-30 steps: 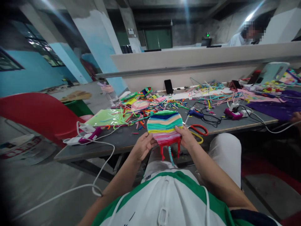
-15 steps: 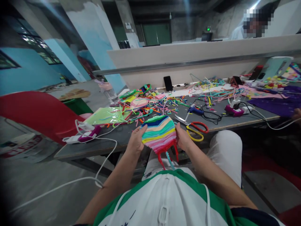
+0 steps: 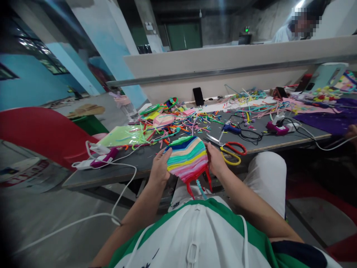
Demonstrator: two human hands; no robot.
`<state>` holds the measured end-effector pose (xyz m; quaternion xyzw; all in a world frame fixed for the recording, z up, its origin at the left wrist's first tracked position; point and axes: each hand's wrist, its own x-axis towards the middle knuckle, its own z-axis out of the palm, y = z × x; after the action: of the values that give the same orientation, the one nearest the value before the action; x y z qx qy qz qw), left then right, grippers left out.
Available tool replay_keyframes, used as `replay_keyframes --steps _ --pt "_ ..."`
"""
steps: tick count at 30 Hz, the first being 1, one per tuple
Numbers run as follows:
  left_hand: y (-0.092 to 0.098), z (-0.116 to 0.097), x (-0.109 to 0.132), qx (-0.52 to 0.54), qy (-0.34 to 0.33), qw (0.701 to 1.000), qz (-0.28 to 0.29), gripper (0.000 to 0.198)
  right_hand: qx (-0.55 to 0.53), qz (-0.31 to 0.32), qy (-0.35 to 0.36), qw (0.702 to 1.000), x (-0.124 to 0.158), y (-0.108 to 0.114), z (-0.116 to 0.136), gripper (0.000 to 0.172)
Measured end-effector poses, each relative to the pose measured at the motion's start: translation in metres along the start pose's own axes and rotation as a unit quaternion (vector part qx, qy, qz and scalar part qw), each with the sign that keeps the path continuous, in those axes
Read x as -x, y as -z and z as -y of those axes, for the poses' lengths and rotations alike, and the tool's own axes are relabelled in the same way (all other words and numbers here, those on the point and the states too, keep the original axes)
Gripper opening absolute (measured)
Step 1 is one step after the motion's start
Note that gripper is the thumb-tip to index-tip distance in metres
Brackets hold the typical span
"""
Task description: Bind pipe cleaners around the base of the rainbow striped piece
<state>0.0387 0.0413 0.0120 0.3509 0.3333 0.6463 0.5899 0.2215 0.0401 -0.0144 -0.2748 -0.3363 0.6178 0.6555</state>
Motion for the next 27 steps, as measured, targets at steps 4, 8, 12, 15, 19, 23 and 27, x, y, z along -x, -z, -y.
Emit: replay_keyframes --steps 4,8,12,15,19,23,27 --pt "0.001 0.002 0.002 0.004 -0.004 1.0 -0.016 0.032 -0.01 0.001 0.016 1.0 0.001 -0.003 0.002 0.034" --pt "0.002 0.004 0.003 0.0 0.019 1.0 -0.003 0.031 -0.01 0.01 0.01 1.0 0.001 -0.002 0.006 0.034" --pt "0.002 0.005 0.004 0.001 0.022 1.0 -0.003 0.03 0.004 0.01 0.014 1.0 -0.004 -0.007 0.011 0.035" --pt "0.002 0.005 0.004 0.001 0.015 1.0 -0.007 0.03 0.018 0.019 0.024 0.999 -0.007 -0.014 0.015 0.036" --pt "0.0 0.006 0.007 -0.01 0.01 1.0 -0.003 0.028 0.028 0.019 0.028 0.999 -0.007 -0.021 0.018 0.034" --pt "-0.005 0.007 0.012 -0.015 0.014 1.0 -0.012 0.024 0.028 0.017 0.034 0.999 -0.009 -0.022 0.022 0.029" --pt "-0.008 0.006 0.015 -0.02 0.004 1.0 -0.013 0.026 0.036 0.011 0.043 0.998 -0.011 -0.023 0.023 0.027"
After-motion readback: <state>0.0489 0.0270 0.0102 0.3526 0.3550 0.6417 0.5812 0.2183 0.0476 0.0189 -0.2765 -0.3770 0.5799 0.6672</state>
